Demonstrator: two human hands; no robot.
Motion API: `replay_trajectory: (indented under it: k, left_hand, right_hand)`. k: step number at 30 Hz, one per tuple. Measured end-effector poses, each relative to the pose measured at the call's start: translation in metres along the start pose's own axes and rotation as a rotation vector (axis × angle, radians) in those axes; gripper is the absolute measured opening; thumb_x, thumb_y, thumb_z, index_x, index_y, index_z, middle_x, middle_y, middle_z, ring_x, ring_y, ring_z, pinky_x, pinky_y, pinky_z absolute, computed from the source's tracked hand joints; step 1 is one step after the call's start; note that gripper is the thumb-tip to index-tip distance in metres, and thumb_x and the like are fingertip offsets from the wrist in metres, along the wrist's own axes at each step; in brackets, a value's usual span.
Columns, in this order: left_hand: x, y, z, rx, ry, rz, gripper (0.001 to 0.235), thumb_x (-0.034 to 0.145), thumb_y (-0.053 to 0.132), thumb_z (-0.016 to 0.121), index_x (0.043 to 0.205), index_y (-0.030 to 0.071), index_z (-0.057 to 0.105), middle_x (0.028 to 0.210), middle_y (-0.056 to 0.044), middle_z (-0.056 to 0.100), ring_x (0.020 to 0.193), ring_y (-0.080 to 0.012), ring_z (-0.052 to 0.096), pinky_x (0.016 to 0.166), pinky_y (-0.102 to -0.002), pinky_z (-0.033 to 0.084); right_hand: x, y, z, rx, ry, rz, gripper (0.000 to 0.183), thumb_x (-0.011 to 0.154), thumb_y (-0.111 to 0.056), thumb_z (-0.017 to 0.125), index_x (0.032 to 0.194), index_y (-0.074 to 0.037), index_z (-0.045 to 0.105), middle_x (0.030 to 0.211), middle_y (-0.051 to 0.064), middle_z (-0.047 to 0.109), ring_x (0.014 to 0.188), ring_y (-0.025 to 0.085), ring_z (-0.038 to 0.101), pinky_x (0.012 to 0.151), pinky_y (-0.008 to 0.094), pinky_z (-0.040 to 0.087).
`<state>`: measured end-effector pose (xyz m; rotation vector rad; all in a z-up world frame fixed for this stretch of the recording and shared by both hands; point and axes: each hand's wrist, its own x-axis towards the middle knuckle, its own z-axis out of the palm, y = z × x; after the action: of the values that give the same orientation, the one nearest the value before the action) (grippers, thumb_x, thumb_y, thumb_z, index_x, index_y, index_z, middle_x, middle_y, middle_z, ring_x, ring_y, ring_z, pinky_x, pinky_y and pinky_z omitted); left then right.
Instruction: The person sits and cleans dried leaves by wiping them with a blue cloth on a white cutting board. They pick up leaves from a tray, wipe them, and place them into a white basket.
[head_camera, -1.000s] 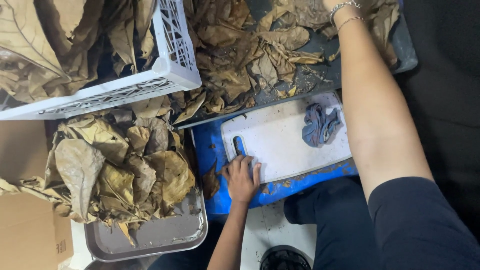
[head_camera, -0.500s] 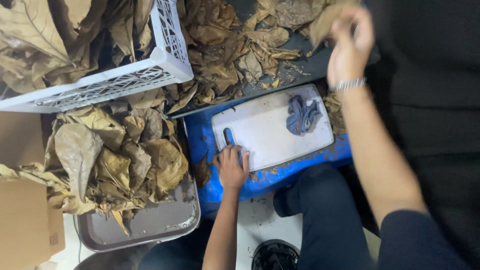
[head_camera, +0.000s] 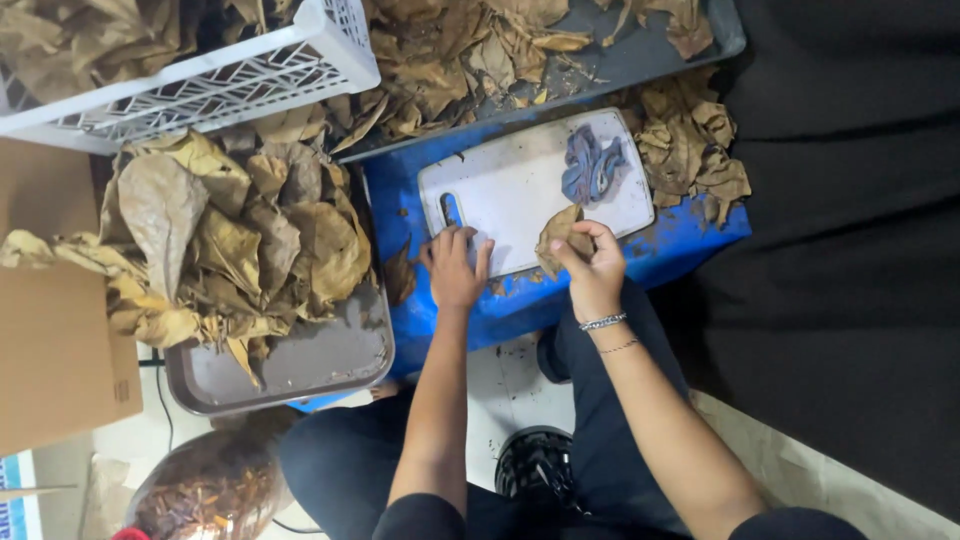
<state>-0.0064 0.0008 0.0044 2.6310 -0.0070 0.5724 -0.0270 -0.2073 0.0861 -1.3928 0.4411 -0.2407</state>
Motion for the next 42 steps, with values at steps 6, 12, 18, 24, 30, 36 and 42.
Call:
replay_trajectory:
  k: [6,12,18,24,30,36,42]
  left_hand:
    - [0.009,0.021,-0.031,-0.126,-0.056,-0.074,0.029,0.101,0.056,0.059,0.102,0.027,0.064,0.107,0.009,0.064,0.109,-0.0147,0.064,0.11,-0.048,0.03]
    - [0.037,0.053,-0.058,-0.452,-0.148,-0.107,0.023,0.106,0.049,0.053,0.115,0.033,0.068,0.11,0.01,0.062,0.118,-0.0132,0.06,0.109,-0.045,0.029]
    - [0.061,0.072,-0.069,-0.919,-0.359,-0.38,0.035,0.088,0.035,0.086,0.115,0.017,0.073,0.09,-0.001,0.073,0.088,-0.0147,0.07,0.079,-0.031,0.055]
    - [0.069,0.075,-0.065,-0.995,-0.478,-0.472,0.018,0.092,0.029,0.08,0.093,0.013,0.072,0.076,0.0,0.068,0.077,-0.0136,0.063,0.079,-0.033,0.054]
    - [0.071,0.063,-0.045,-0.965,-0.46,-0.525,0.024,0.093,0.032,0.08,0.081,0.013,0.071,0.062,0.003,0.058,0.061,-0.0097,0.057,0.063,-0.027,0.049]
    - [0.067,0.059,-0.053,-0.988,-0.505,-0.512,0.023,0.092,0.024,0.08,0.078,0.01,0.068,0.064,0.0,0.058,0.066,-0.011,0.056,0.067,-0.027,0.048]
    - [0.065,0.049,-0.047,-0.838,-0.618,-0.418,0.024,0.091,0.023,0.077,0.075,0.008,0.067,0.061,-0.003,0.058,0.063,-0.0152,0.055,0.066,-0.029,0.047]
  right_hand:
    - [0.004,-0.012,0.017,0.107,-0.13,0.019,0.073,0.08,0.004,0.085,0.14,-0.014,0.048,0.104,0.004,0.066,0.095,0.011,0.066,0.082,0.025,0.059]
    - [0.024,-0.004,0.034,0.019,-0.293,0.152,0.038,0.073,-0.005,0.09,0.108,-0.009,0.076,0.092,0.003,0.07,0.08,0.012,0.072,0.067,0.027,0.063]
    - [0.035,-0.006,0.024,-0.014,-0.464,0.24,0.031,0.069,0.008,0.083,0.096,-0.005,0.077,0.091,0.009,0.073,0.083,0.017,0.071,0.07,0.032,0.061]
    - [0.017,-0.042,0.03,-0.071,-0.507,0.265,0.028,0.074,0.0,0.088,0.098,-0.004,0.076,0.091,0.005,0.072,0.081,0.013,0.072,0.069,0.028,0.061]
    - [0.042,-0.015,0.021,-0.16,-0.491,0.193,0.03,0.075,-0.007,0.09,0.102,-0.005,0.077,0.092,0.002,0.07,0.085,0.01,0.067,0.071,0.026,0.06]
    - [0.055,-0.015,0.027,0.0,-0.358,0.213,0.043,0.074,-0.002,0.093,0.109,-0.002,0.068,0.09,0.004,0.071,0.08,0.011,0.071,0.07,0.023,0.061]
    - [0.062,-0.009,0.03,-0.085,-0.341,0.213,0.048,0.069,0.005,0.09,0.111,0.0,0.067,0.088,0.005,0.067,0.081,0.013,0.069,0.071,0.024,0.06]
